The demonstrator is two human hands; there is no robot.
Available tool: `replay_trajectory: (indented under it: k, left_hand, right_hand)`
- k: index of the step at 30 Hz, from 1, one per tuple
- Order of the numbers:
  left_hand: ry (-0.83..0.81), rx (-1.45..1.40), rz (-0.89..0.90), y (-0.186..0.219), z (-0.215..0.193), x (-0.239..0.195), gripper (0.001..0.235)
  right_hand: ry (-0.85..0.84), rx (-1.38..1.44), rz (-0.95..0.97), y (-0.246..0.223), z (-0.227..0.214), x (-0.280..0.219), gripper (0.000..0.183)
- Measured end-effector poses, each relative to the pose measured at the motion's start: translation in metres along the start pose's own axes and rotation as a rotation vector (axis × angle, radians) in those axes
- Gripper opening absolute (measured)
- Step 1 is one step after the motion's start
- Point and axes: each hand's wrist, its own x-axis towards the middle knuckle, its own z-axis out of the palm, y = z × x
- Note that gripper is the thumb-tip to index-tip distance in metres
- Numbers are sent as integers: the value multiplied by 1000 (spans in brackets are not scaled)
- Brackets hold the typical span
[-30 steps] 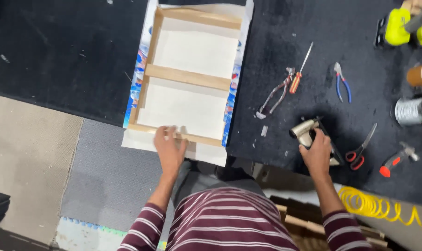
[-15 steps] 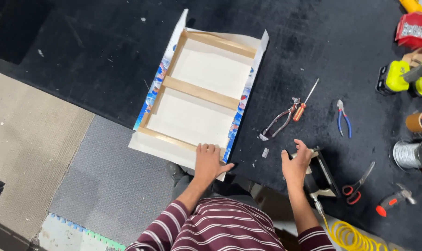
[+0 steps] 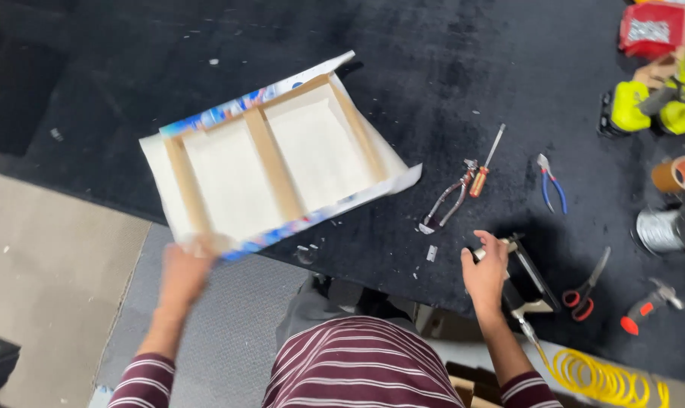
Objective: The person is stretching a printed canvas or poster over a wooden frame, stapling the sides, and then carefully folding and securing the corners for a professional finish.
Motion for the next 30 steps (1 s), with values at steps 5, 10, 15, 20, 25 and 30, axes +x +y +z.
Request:
replay_trajectory:
  k: [5,10,15,20,25,30]
  left_hand:
    - [554,70,-345,-15,-54,69,38]
    - [86,-616,-300,135,-48,163,46]
    - [-194,-458,-244,240,2,226,90]
    - [-9,-249,-15,221,24,239,45]
    - [-236,-325,225,181,22,209,58]
    - [-496,-65,436,125,20,140,78]
  right_hand:
    - [72,103,30,-36,4,-23,40]
    - [83,136,138,-88,23,-47,38]
    - [46,156,219,-115,24,-61,40]
    - [35,156,268,-84,27,-35,44]
    - [2,159,209,-13,56,44,46]
    - [-30,-59,28,1,59,124,48]
